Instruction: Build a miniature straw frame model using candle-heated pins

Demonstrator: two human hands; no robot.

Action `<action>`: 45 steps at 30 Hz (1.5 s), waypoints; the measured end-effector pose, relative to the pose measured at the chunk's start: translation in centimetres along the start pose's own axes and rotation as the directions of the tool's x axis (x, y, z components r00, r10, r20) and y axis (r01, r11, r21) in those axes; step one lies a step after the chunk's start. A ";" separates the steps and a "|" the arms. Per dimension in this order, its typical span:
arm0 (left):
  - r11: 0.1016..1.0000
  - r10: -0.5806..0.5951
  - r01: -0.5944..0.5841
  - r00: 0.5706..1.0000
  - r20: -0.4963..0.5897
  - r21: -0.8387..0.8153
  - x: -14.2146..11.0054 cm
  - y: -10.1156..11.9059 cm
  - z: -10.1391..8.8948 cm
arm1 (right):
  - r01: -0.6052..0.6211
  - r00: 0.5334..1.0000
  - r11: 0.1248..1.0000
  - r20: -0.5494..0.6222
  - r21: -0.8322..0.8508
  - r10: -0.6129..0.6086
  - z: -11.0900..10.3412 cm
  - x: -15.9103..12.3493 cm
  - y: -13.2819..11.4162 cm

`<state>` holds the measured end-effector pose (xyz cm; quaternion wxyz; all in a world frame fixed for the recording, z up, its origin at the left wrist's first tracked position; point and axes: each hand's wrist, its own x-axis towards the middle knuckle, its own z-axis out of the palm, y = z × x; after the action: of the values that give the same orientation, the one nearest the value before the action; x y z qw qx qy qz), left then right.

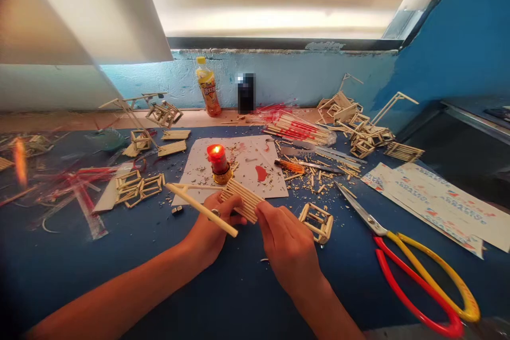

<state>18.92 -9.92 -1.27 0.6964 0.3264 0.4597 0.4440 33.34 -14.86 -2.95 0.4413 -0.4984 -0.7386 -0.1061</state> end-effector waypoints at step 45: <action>0.981 0.120 -0.137 0.986 0.118 0.141 0.4 -2.5 -1.2 | -0.180 0.976 0.983 0.134 0.045 0.173 0.3 -0.9 0.5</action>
<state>18.66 -10.50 -3.95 0.6640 0.4302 0.4308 0.4340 33.69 -14.99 -3.95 0.4142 -0.5552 -0.7211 -0.0128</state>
